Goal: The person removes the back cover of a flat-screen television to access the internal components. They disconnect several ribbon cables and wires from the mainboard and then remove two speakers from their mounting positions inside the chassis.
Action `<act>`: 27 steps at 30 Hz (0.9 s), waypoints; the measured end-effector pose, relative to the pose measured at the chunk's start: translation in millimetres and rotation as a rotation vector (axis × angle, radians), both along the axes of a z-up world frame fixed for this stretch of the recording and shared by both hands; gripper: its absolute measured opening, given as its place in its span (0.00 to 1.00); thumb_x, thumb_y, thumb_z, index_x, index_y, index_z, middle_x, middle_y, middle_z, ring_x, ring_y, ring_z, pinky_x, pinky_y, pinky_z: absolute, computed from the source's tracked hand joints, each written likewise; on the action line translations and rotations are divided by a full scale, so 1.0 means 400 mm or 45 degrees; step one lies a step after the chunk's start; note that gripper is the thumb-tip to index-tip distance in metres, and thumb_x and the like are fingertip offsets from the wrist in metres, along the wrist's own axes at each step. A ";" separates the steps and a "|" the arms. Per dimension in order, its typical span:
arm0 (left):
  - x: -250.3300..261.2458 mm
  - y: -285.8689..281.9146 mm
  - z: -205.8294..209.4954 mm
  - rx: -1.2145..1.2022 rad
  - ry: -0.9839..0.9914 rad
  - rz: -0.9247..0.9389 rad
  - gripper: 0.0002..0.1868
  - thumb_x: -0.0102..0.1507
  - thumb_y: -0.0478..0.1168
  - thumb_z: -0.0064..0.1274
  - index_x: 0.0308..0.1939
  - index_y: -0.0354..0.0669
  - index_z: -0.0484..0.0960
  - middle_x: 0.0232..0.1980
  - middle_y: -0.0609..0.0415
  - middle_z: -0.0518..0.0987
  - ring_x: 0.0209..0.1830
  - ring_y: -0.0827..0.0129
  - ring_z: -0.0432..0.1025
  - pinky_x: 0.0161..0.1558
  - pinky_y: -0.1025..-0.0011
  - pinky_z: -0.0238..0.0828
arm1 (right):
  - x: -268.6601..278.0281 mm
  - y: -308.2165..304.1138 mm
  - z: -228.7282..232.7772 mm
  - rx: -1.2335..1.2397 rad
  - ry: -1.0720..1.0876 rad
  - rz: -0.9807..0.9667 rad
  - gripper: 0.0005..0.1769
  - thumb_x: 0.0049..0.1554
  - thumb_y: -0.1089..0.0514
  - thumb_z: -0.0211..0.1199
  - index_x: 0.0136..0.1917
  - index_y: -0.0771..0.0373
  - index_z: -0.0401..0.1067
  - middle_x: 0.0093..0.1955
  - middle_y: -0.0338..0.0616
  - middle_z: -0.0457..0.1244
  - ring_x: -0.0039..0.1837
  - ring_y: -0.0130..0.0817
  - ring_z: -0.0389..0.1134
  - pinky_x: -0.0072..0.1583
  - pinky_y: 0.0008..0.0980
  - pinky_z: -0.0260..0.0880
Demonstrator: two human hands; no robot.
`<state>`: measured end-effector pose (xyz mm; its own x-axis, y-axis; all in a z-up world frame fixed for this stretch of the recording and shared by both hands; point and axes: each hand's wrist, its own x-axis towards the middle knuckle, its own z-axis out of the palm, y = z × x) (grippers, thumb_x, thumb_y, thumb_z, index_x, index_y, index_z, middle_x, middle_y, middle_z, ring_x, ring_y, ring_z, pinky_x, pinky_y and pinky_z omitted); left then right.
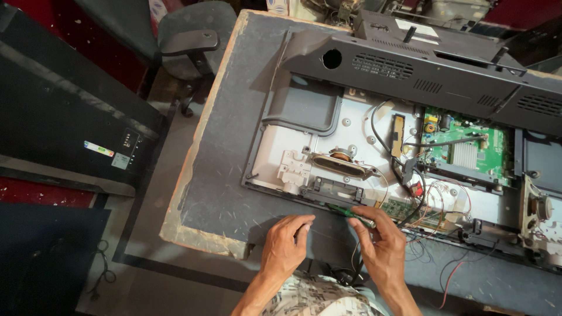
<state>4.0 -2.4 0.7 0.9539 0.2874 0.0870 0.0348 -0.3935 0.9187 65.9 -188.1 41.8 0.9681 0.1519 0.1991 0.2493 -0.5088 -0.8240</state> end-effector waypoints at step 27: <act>0.049 -0.058 -0.048 -0.480 0.260 0.007 0.09 0.63 0.32 0.56 0.46 0.37 0.88 0.36 0.49 0.89 0.29 0.72 0.81 0.33 0.74 0.78 | -0.065 -0.048 0.033 0.462 0.222 -0.003 0.09 0.57 0.69 0.63 0.52 0.73 0.76 0.54 0.51 0.70 0.53 0.34 0.75 0.52 0.29 0.76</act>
